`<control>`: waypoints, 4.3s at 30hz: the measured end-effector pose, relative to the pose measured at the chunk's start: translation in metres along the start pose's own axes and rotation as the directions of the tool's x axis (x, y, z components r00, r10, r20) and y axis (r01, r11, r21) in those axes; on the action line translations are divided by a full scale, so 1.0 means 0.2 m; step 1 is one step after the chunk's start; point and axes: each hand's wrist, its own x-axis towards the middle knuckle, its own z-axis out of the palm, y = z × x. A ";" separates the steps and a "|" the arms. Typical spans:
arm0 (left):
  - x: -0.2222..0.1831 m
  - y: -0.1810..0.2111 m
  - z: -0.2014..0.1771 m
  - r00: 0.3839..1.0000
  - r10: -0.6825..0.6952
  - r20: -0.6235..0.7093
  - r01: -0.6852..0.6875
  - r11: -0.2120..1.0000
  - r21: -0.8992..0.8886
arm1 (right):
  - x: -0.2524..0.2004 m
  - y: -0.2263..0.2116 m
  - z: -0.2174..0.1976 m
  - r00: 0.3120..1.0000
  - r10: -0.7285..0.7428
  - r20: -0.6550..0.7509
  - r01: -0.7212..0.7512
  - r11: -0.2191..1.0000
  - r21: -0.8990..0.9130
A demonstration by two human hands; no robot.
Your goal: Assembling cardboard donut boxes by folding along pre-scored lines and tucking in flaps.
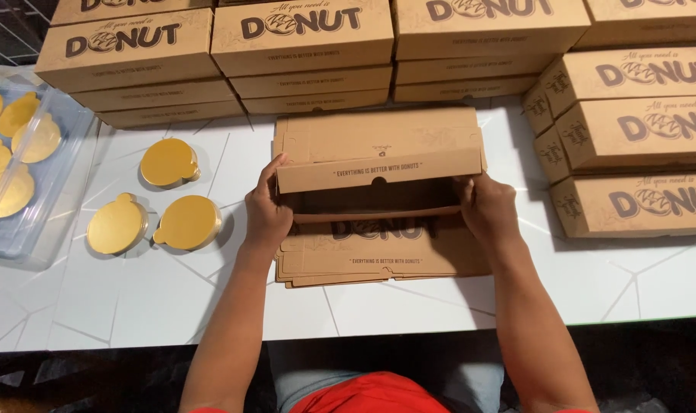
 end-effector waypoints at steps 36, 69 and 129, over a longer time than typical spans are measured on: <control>0.02 0.12 -0.09 0.997 -0.068 -0.026 0.067 0.997 -0.044 | 0.12 -0.42 -0.38 0.956 0.141 0.256 -0.250 0.850 0.464; -0.05 0.02 -0.06 0.948 -0.055 0.313 0.055 0.998 0.010 | 0.08 -0.35 -0.42 0.965 -0.040 0.261 -0.121 0.812 0.571; 0.19 0.21 0.14 0.586 -0.301 0.752 -0.470 0.630 0.618 | 0.25 -0.67 -0.06 0.729 -0.131 0.672 0.367 0.904 -0.222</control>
